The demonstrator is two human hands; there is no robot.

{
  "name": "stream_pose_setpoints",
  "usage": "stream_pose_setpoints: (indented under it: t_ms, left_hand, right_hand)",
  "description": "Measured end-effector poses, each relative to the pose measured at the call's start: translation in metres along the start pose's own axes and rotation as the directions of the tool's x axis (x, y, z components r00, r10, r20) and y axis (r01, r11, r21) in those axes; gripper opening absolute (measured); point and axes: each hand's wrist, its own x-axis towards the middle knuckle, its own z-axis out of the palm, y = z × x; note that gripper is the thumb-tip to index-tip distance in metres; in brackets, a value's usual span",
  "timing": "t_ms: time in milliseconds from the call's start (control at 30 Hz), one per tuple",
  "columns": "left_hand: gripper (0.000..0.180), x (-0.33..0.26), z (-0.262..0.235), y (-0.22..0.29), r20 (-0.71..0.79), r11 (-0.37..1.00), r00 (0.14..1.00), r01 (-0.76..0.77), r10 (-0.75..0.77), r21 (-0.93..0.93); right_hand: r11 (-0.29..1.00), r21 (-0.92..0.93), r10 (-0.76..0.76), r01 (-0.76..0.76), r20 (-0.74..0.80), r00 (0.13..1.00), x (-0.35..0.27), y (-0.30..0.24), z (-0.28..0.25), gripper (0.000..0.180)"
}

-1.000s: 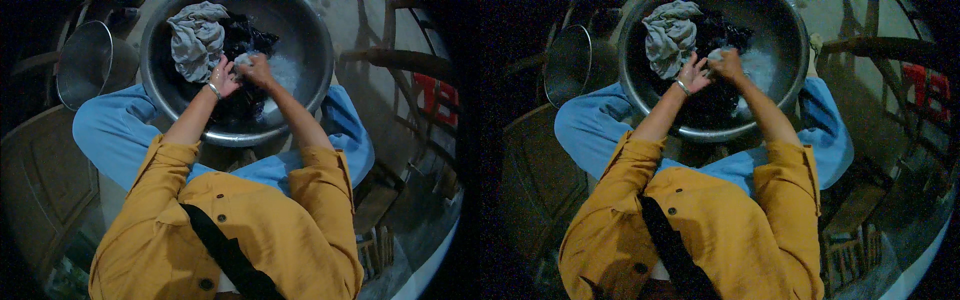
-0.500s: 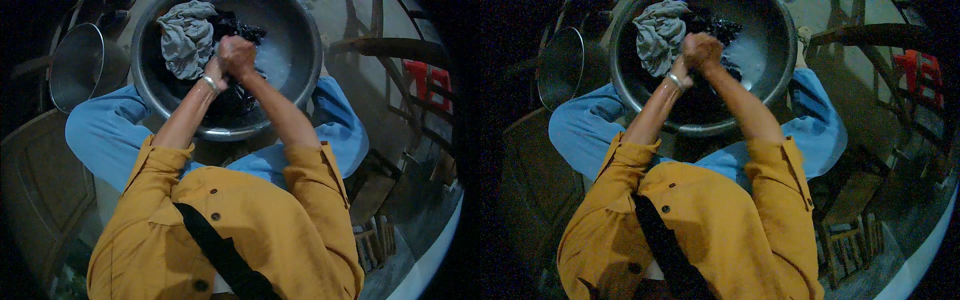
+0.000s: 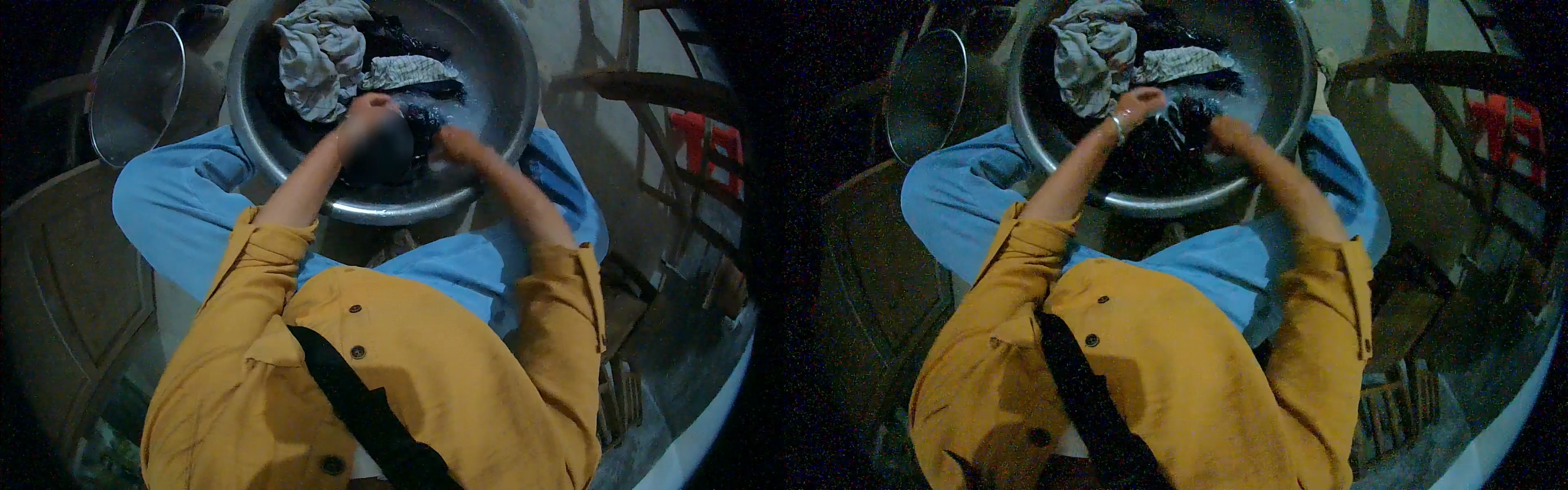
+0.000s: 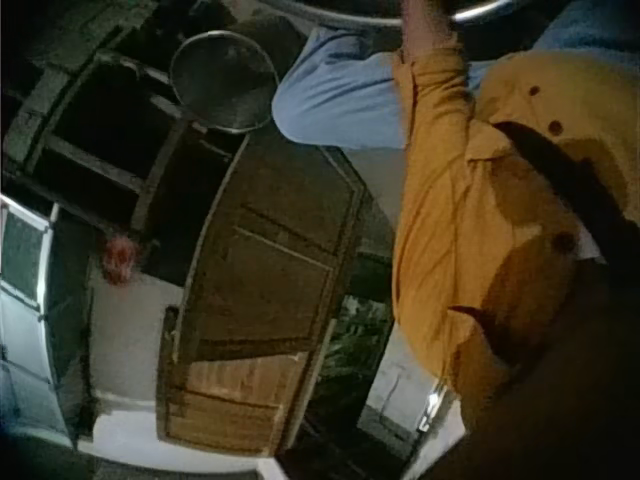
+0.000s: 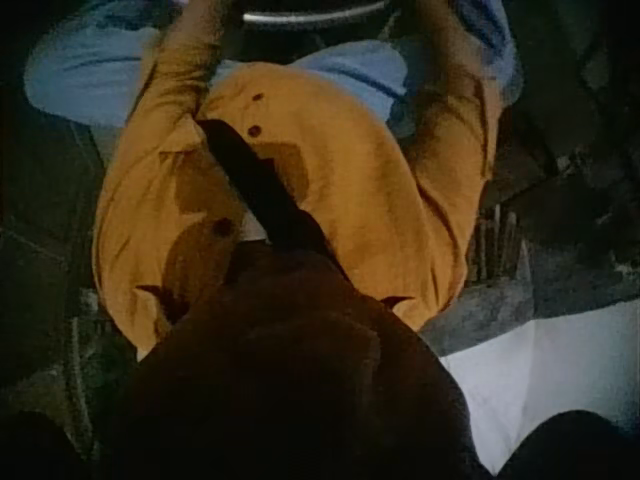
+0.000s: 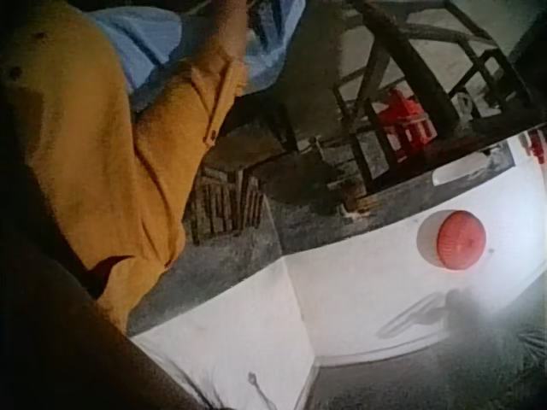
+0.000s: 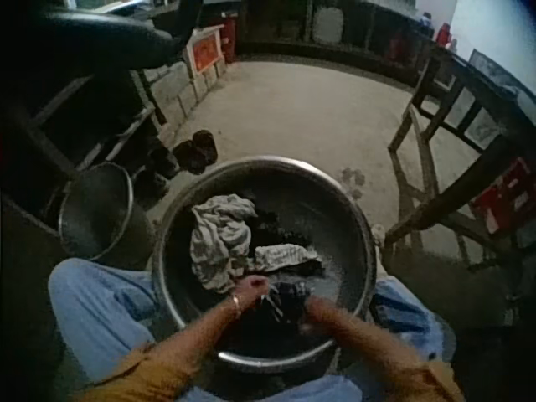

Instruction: The person sits cross-legged on the floor and washes clothes by hand in a metal basin filled with water. They scrub and wring various garments, including a light-colored cloth and dark items, using both hands.

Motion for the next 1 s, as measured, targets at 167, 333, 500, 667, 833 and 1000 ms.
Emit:
stream_pose_setpoints:
  t_ms: [167,333,500,667,833,1000]
  left_hand:
    - [0.078,-0.044,0.036,-0.007,0.045,0.507,0.991,-0.102,0.123,0.856]
    - [0.068,-0.043,0.029,0.002,0.163,0.495,0.966,-0.044,-0.201,0.868]
    - [0.029,-0.011,-0.003,-0.015,0.279,0.755,0.96,-0.167,-0.023,0.635]
    - [0.033,0.02,-0.063,0.063,-0.49,0.574,0.489,-0.027,0.721,0.818]
    - [0.052,0.029,-0.104,0.033,-0.67,0.687,0.592,0.251,0.448,0.682]
    - [0.032,0.027,-0.072,0.044,-0.503,0.747,0.814,0.135,0.291,0.651]
  right_hand:
    - [0.944,-0.331,-0.092,-0.018,-0.314,0.945,-0.025,-0.047,0.032,0.048]
    - [0.985,-0.169,-0.026,0.02,-0.03,0.999,-0.013,-0.042,0.028,0.038]
    - [0.983,0.121,-0.146,0.137,0.067,0.987,0.014,0.001,0.025,0.022]
    - [0.978,0.204,-0.048,0.046,0.007,0.999,-0.014,0.006,0.001,0.02]
    - [0.999,0.006,-0.051,0.052,-0.15,0.987,-0.014,0.001,0.016,0.024]
    - [0.957,0.256,0.276,-0.136,-0.667,0.692,0.057,0.065,0.06,0.026]
